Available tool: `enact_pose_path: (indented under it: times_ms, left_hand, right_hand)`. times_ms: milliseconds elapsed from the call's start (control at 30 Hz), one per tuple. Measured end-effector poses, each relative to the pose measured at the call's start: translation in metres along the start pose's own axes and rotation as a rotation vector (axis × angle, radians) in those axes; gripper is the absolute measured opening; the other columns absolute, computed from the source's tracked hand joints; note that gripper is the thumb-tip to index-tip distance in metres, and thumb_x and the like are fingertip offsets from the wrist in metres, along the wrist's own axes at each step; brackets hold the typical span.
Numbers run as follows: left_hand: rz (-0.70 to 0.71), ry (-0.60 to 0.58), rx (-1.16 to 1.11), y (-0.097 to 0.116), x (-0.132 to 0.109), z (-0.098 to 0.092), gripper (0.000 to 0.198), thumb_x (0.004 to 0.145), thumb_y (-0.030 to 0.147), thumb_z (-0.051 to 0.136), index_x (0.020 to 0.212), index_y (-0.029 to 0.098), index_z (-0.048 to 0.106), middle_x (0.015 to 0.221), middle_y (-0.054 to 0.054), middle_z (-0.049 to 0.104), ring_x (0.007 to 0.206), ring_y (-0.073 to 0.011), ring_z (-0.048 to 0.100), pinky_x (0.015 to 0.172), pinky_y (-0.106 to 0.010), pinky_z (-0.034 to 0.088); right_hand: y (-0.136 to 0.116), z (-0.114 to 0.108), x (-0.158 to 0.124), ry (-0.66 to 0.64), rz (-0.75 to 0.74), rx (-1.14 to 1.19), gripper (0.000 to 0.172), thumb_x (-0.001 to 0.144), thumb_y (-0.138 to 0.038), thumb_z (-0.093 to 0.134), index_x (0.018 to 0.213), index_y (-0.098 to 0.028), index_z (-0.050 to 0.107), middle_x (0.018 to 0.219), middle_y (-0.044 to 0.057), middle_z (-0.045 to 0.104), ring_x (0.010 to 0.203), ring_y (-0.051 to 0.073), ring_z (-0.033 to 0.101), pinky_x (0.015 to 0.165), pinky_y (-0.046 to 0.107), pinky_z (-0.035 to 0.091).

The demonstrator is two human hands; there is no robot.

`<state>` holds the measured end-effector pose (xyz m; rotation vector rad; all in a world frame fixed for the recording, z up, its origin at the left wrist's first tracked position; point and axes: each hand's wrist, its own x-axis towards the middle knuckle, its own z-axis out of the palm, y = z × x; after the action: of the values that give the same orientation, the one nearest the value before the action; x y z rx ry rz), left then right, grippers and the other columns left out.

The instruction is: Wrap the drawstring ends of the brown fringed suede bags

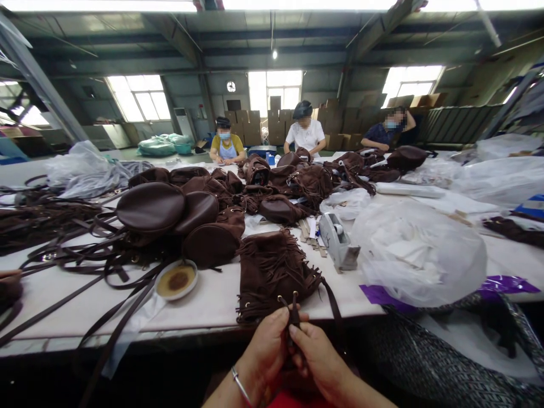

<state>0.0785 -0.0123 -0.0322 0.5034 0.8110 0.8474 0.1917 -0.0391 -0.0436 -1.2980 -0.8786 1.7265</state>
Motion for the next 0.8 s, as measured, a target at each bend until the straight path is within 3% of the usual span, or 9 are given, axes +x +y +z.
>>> enact_pose_path:
  times_ms: [167, 333, 533, 667, 800]
  left_hand:
    - [0.098, 0.083, 0.104, -0.003, -0.002, -0.001, 0.055, 0.071, 0.060, 0.077, 0.095, 0.012, 0.065, 0.053, 0.004, 0.055, 0.036, -0.0076, 0.042, 0.034, -0.018, 0.032]
    - [0.073, 0.064, 0.140, -0.004, -0.002, 0.004, 0.054, 0.077, 0.062, 0.069, 0.100, 0.013, 0.063, 0.041, 0.009, 0.043, 0.030, -0.0105, 0.041, 0.031, -0.020, 0.034]
    - [0.106, 0.138, 0.154, -0.008, -0.002, 0.011, 0.057, 0.075, 0.061, 0.071, 0.105, 0.015, 0.061, 0.052, 0.006, 0.055, 0.033, -0.0122, 0.048, 0.034, -0.022, 0.036]
    - [0.087, 0.174, 0.174, -0.007, -0.003, 0.011, 0.059, 0.073, 0.068, 0.070, 0.101, 0.016, 0.061, 0.061, 0.003, 0.060, 0.036, -0.0100, 0.046, 0.035, -0.022, 0.034]
    - [0.144, 0.156, 0.207, -0.003, -0.003, 0.008, 0.048, 0.078, 0.062, 0.068, 0.088, 0.016, 0.062, 0.064, 0.002, 0.060, 0.047, -0.0089, 0.048, 0.050, -0.024, 0.044]
  right_hand:
    - [0.004, -0.003, -0.001, -0.049, -0.018, -0.069, 0.056, 0.075, -0.072, 0.065, 0.073, -0.017, 0.056, 0.044, -0.007, 0.048, 0.036, 0.006, 0.036, 0.038, 0.019, 0.024]
    - [0.006, -0.008, -0.001, -0.107, -0.044, 0.143, 0.051, 0.080, -0.064, 0.063, 0.078, -0.013, 0.061, 0.064, 0.003, 0.064, 0.041, 0.006, 0.046, 0.038, 0.018, 0.027]
    - [0.010, -0.009, 0.001, -0.088, -0.030, 0.190, 0.044, 0.080, -0.058, 0.063, 0.081, -0.014, 0.060, 0.066, 0.001, 0.063, 0.041, 0.008, 0.048, 0.038, 0.018, 0.029]
    - [0.012, -0.010, 0.005, -0.120, -0.039, -0.026, 0.050, 0.086, -0.065, 0.053, 0.077, -0.015, 0.059, 0.055, -0.001, 0.057, 0.040, 0.009, 0.045, 0.040, 0.020, 0.029]
    - [-0.005, -0.019, 0.002, -0.128, -0.194, -0.554, 0.047, 0.092, -0.053, 0.048, 0.063, -0.017, 0.059, 0.058, 0.003, 0.060, 0.050, 0.013, 0.051, 0.050, 0.025, 0.037]
